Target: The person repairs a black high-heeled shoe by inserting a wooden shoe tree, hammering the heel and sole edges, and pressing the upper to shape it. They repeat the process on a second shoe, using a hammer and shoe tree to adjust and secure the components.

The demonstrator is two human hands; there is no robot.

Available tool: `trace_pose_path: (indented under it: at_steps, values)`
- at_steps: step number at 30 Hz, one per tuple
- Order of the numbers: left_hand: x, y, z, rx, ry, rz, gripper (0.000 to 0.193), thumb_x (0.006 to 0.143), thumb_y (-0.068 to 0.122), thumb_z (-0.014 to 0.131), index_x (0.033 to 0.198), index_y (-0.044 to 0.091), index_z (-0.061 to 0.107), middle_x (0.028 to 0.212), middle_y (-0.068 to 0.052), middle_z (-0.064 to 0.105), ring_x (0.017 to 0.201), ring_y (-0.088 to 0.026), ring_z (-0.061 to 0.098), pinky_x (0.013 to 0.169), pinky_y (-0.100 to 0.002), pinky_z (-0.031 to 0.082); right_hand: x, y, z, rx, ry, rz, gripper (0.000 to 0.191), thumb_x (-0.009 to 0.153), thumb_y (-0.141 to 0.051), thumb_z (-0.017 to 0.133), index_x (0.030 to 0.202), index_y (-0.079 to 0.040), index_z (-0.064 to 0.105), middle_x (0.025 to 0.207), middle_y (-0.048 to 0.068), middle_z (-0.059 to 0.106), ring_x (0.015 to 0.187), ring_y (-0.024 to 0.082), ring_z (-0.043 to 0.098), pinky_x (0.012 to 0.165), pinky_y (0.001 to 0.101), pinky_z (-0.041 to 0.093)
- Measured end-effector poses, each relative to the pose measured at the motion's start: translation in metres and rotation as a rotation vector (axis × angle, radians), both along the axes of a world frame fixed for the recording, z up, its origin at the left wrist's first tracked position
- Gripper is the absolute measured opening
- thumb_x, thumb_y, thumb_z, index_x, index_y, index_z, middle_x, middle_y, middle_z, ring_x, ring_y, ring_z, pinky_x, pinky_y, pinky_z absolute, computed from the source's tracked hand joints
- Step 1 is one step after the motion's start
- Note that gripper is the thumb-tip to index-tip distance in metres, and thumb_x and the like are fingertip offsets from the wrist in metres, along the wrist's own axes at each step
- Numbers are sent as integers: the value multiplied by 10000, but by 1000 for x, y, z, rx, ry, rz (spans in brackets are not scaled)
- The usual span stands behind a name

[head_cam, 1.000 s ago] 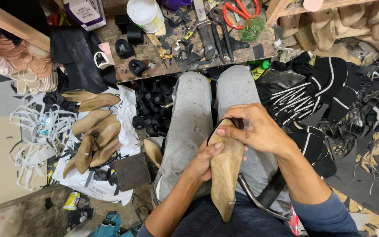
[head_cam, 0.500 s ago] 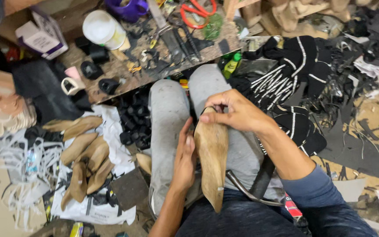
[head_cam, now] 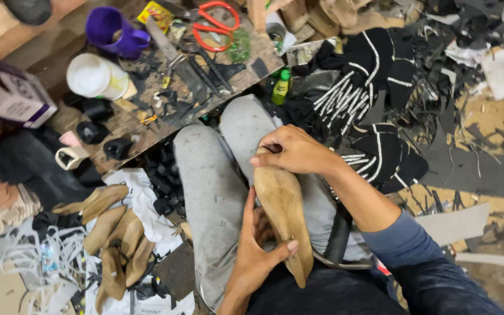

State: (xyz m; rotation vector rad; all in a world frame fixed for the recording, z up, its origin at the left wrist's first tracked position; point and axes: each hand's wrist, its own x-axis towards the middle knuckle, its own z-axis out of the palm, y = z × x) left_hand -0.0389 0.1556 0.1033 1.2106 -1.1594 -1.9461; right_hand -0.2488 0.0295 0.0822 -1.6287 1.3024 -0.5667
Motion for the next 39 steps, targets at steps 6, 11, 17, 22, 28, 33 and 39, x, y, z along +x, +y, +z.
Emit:
trace_pose_path:
  at_steps: [6,11,17,22,28,33,39]
  values:
    - [-21,-5,-15,79,0,-10,1234,698,65,849,1633,121,46,1377,-168,559,1181,-266,634,949,-377,546,-19,8,11,43,56,-156,393,820,-409,803,997,-65,736,697,95,687,640,187,654,625,352,514]
    - [-27,-5,-17,110,-11,9,1259,669,33,842,1638,154,48,1426,-181,526,1238,-293,600,970,-385,526,-78,26,-45,101,-341,-471,406,908,-340,712,1242,-116,661,919,12,733,736,103,706,609,281,567]
    - [-25,2,-30,203,2,36,1302,637,24,825,1632,197,3,1497,-195,431,1342,-301,546,993,-446,528,-229,87,-201,354,-467,-1215,238,1010,-260,644,1143,-82,729,913,62,754,723,140,701,601,305,554]
    - [-19,10,-52,99,-10,31,1325,617,-3,850,1634,139,13,1577,-158,310,1307,-345,540,1002,-477,515,-277,180,-289,580,-426,-1599,213,1022,-171,569,1163,-49,671,938,143,722,723,272,697,610,399,596]
    - [-11,9,-68,112,-20,-31,1365,623,39,876,1614,140,-56,1588,-148,282,1341,-353,532,1031,-502,508,-264,204,-311,662,-550,-1709,333,971,-162,550,1291,-107,626,1206,139,656,975,320,641,740,542,586]
    - [-13,12,-71,112,-5,-26,1377,619,57,884,1614,132,-65,1595,-163,279,1358,-366,523,1053,-526,493,-255,179,-299,683,-517,-1723,616,980,-259,704,1493,-75,419,1301,157,601,1089,353,631,823,529,555]
    - [-16,12,-72,128,-1,-9,1411,588,49,901,1611,146,-66,1578,-168,283,1322,-375,543,1064,-537,476,-257,162,-295,693,-385,-1772,770,899,-214,808,1491,-9,360,1307,220,608,1113,337,653,835,449,568]
